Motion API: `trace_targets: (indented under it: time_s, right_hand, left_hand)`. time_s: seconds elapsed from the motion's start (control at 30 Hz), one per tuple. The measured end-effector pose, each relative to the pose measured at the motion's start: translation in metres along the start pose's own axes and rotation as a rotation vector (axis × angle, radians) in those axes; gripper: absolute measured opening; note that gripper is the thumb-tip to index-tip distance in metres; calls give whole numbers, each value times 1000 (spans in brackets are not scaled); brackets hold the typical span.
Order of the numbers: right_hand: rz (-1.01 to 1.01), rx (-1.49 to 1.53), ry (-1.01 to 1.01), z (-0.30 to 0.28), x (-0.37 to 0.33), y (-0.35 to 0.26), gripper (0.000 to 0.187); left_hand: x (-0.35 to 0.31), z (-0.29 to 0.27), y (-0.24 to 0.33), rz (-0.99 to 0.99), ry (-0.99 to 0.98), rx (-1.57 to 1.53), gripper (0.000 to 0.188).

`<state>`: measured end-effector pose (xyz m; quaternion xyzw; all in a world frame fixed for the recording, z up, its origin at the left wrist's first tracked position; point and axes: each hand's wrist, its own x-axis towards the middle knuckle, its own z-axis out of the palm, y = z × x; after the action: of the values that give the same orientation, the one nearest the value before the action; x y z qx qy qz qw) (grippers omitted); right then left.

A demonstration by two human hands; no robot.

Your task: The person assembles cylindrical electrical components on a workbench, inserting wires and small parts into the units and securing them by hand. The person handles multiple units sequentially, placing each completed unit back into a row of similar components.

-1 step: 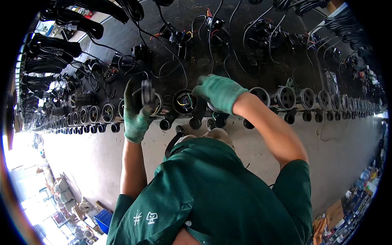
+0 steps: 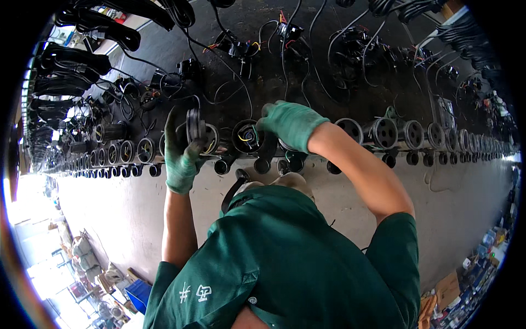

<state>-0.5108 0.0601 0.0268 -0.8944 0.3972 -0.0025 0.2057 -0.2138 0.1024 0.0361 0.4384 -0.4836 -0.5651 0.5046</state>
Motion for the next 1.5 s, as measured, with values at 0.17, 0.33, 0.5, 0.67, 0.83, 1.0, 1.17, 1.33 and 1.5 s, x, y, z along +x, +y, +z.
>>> trace_targets:
  time_s: [0.17, 0.33, 0.5, 0.67, 0.83, 1.0, 1.17, 1.33, 1.5]
  right_hand:
    - [-172, -162, -110, 9, 43, -2, 40]
    - [-164, -168, -292, 15, 83, -6, 31]
    - [-288, -196, -379, 19, 95, -14, 23]
    - [-161, -203, -391, 18, 88, -22, 19]
    - [-285, -348, -314, 17, 84, -21, 18]
    - [-232, -240, -251, 16, 85, -5, 22]
    - [-268, 81, -101, 27, 83, 32, 24]
    - [-335, 189, -36, 32, 82, 41, 25]
    - [-412, -121, -94, 28, 83, 33, 18]
  left_hand:
    - [-26, -8, 0, -20, 94, 14, 117]
    - [-37, -15, -13, -41, 83, 9, 118]
    - [-35, -16, -25, -59, -18, -152, 116]
    - [-38, -24, -42, -146, -104, -141, 105]
    - [-34, -17, -50, -148, -108, -146, 103]
    - [-28, -13, -68, -199, -114, -311, 85]
    - [-34, -4, -73, -254, -71, -400, 79]
    - [-34, 10, -74, -287, 36, -274, 76]
    - [-37, 27, -65, -243, 119, -289, 82]
